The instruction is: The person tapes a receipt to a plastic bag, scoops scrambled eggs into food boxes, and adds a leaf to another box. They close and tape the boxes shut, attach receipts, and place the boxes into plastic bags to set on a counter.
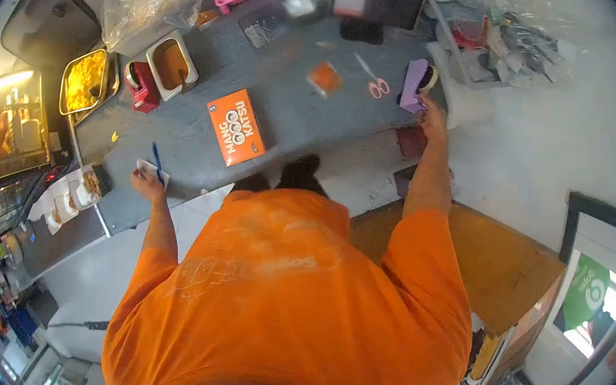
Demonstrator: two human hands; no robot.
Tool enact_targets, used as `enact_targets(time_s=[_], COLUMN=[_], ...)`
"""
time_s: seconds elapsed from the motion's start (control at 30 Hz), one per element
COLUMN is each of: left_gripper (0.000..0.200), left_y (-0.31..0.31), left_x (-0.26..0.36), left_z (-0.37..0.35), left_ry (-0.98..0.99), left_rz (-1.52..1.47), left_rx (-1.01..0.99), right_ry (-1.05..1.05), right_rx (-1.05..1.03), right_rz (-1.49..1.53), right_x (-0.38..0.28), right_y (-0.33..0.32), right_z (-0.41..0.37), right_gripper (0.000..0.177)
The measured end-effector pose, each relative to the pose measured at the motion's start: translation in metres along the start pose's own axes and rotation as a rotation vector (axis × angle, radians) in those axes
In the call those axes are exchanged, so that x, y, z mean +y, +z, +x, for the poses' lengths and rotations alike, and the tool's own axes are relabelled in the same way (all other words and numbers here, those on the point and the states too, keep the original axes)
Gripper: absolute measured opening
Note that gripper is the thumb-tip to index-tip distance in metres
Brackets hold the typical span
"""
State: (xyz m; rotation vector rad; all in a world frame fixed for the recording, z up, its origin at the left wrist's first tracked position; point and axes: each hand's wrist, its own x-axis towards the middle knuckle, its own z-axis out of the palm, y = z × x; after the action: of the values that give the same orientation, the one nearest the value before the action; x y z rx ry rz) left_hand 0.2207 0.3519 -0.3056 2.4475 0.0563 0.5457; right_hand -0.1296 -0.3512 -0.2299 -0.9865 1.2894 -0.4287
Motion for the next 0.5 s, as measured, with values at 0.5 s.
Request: enact_targets(time_s=[0.5], left_gripper=[0.034], left_y=[0.060], left_x=[0.226], left_z=[-0.068], left_ry=[0.279], left_rz=[-0.555], left_rx=[-0.436], right_ry=[-0.095], right_rx=[0.042], right_rz=[-0.301], right_x=[0.057], right_y=[0.067], right_z=[-0.051], right_gripper=[0.026])
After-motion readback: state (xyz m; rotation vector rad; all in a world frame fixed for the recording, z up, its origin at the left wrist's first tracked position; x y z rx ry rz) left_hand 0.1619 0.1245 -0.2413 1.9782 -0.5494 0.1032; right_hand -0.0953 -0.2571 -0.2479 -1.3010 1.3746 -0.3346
